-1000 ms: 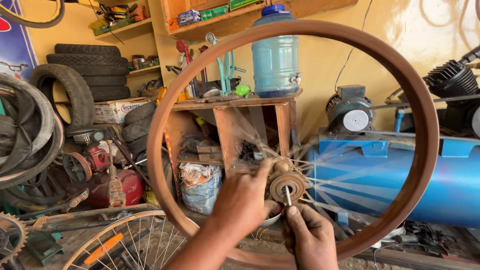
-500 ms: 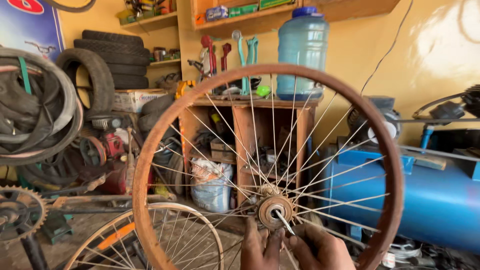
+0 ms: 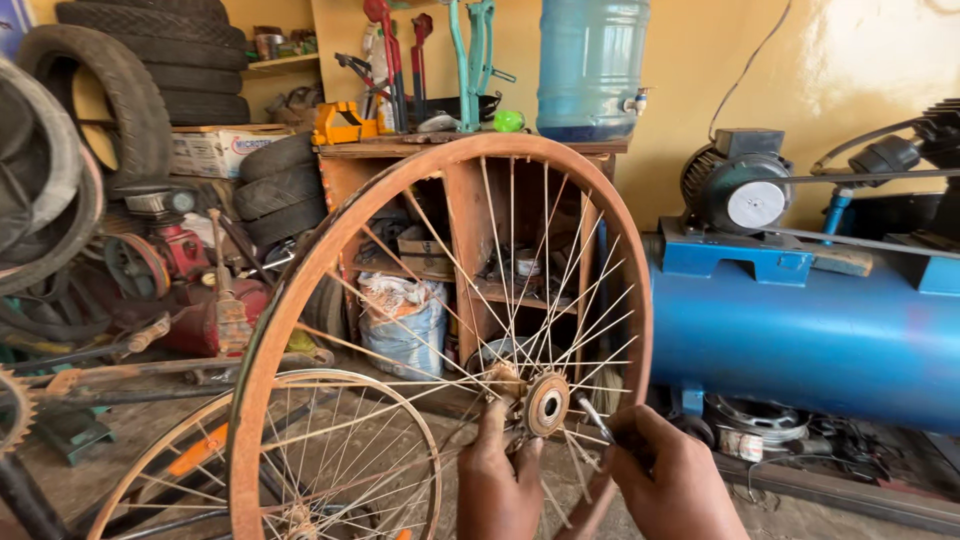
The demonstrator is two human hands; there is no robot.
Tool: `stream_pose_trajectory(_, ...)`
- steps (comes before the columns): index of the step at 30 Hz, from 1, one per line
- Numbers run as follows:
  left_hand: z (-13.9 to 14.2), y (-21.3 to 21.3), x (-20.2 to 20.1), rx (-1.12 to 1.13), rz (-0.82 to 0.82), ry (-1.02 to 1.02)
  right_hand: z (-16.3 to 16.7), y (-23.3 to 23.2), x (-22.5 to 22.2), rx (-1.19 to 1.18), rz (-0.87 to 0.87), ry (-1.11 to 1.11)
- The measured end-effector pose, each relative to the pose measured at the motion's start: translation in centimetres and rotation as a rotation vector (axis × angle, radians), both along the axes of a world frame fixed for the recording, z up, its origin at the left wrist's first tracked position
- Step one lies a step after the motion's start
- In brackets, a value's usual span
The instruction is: The person repairs a bicycle wheel by adjusting the hub and spokes by hand and using a tool, spinning the wheel to check its rotation.
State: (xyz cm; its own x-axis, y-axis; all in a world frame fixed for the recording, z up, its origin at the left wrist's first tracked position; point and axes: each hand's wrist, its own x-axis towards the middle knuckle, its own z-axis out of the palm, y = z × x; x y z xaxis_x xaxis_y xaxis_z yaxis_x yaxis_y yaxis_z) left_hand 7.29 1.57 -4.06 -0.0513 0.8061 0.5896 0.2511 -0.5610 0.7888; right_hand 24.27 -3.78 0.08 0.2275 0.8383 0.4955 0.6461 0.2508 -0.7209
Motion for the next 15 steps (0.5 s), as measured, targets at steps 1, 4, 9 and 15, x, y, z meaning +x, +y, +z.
stream_pose_trajectory(1, -0.2, 0.2, -0.3, 0.053, 0.035, 0.042, -0.2, 0.1, 0.1, -0.066, -0.020, 0.081)
stream_pose_trajectory(4, -0.7, 0.7, -1.1, 0.154, -0.016, 0.058, -0.5, 0.4, 0.3, -0.172, -0.079, 0.258)
stream_pose_trajectory(9, -1.3, 0.7, -1.0, 0.064, -0.095, 0.056, -0.4, 0.2, 0.1, -0.026, -0.037, 0.360)
stream_pose_trajectory(15, -0.8, 0.9, -0.6, -0.002, -0.106, 0.050, -0.3, -0.1, 0.1, -0.005, -0.029, 0.445)
